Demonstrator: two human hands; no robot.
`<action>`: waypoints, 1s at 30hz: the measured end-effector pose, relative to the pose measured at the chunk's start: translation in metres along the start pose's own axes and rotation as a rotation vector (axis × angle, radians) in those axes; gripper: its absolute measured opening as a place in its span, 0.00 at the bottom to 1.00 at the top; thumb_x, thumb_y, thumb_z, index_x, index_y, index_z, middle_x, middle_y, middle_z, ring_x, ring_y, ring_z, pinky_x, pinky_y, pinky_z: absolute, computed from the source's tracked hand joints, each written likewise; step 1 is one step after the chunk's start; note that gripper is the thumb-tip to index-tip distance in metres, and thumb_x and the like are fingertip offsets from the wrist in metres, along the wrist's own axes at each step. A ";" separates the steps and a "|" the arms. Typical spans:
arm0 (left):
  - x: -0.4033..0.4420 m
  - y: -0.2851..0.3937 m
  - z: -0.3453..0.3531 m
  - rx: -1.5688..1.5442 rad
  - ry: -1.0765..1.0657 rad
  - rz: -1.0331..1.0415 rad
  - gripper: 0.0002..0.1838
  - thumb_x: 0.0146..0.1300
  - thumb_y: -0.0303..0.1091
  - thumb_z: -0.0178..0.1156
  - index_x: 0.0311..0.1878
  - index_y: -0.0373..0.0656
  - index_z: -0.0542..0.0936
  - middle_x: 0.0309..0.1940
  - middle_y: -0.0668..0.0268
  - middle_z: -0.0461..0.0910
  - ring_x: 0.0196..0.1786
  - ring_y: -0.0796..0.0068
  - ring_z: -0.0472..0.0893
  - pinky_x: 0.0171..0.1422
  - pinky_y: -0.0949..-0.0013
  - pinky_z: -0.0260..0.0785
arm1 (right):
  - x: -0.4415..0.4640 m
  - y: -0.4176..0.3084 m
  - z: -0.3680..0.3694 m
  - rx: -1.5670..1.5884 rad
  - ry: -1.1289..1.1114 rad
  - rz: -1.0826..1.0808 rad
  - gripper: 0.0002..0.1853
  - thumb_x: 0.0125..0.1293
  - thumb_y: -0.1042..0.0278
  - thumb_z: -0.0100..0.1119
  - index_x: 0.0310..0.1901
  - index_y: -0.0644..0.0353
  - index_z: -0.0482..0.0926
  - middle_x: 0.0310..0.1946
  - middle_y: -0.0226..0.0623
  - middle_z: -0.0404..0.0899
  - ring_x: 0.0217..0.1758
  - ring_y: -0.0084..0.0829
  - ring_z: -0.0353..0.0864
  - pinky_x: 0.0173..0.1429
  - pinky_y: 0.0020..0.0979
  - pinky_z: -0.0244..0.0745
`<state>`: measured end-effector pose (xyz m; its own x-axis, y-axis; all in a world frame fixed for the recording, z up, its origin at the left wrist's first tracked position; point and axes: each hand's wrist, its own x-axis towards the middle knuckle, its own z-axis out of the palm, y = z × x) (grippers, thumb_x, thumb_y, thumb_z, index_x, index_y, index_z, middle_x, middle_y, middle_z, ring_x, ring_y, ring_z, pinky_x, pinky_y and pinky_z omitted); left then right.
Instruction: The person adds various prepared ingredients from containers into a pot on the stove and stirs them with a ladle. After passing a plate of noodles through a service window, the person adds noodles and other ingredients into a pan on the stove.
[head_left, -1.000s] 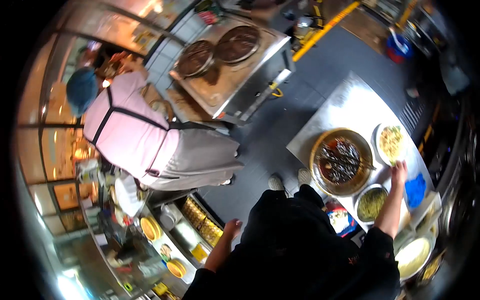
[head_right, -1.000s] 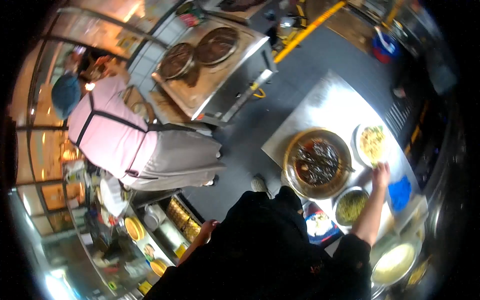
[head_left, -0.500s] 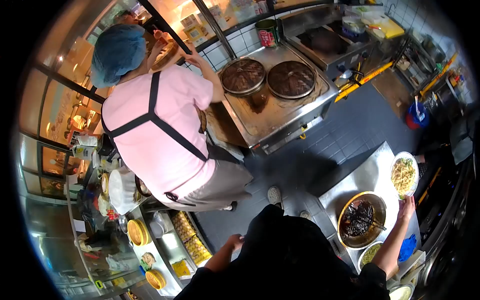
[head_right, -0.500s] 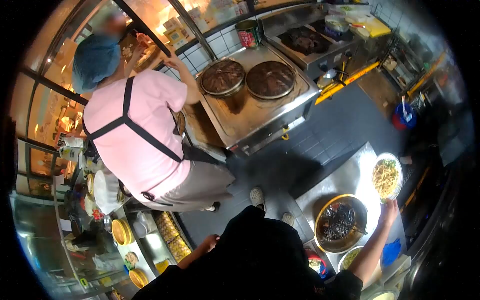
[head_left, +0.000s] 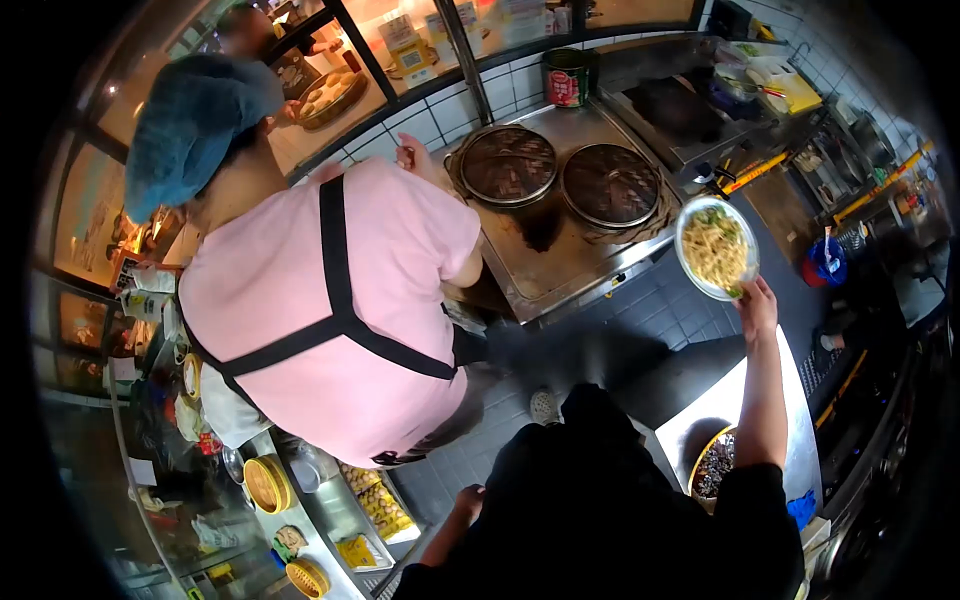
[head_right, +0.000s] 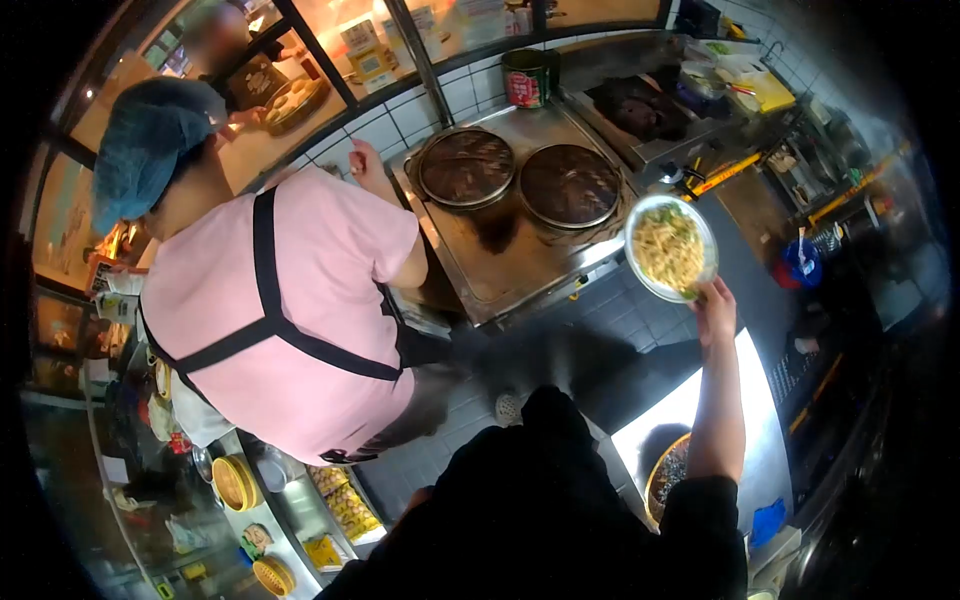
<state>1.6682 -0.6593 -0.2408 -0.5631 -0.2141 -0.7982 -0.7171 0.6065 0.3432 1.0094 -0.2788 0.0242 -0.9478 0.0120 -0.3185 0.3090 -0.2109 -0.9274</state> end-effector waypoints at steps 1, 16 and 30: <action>-0.001 -0.007 0.011 -0.103 0.072 -0.016 0.22 0.71 0.53 0.52 0.48 0.45 0.85 0.50 0.50 0.85 0.56 0.46 0.82 0.59 0.51 0.74 | 0.014 0.004 0.024 -0.014 -0.031 0.010 0.14 0.67 0.76 0.57 0.54 0.60 0.80 0.39 0.29 0.84 0.37 0.22 0.85 0.36 0.23 0.79; 0.039 0.178 -0.068 -0.480 0.482 -0.194 0.21 0.74 0.50 0.51 0.40 0.40 0.81 0.36 0.51 0.84 0.45 0.45 0.84 0.50 0.50 0.75 | 0.183 0.038 0.350 -0.125 -0.561 0.167 0.13 0.67 0.74 0.56 0.52 0.57 0.81 0.41 0.29 0.84 0.39 0.23 0.83 0.39 0.28 0.80; 0.127 0.337 -0.452 -0.231 1.209 0.280 0.20 0.64 0.29 0.65 0.59 0.36 0.77 0.52 0.45 0.82 0.54 0.42 0.82 0.59 0.53 0.76 | 0.203 0.033 0.499 -0.224 -0.758 0.212 0.15 0.67 0.75 0.54 0.55 0.63 0.79 0.41 0.34 0.83 0.36 0.25 0.82 0.34 0.28 0.82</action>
<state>1.1691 -0.8283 -0.0031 -0.6344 -0.7362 0.2355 -0.4990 0.6228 0.6026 0.7880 -0.7713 0.0271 -0.6383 -0.6872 -0.3470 0.4204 0.0666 -0.9049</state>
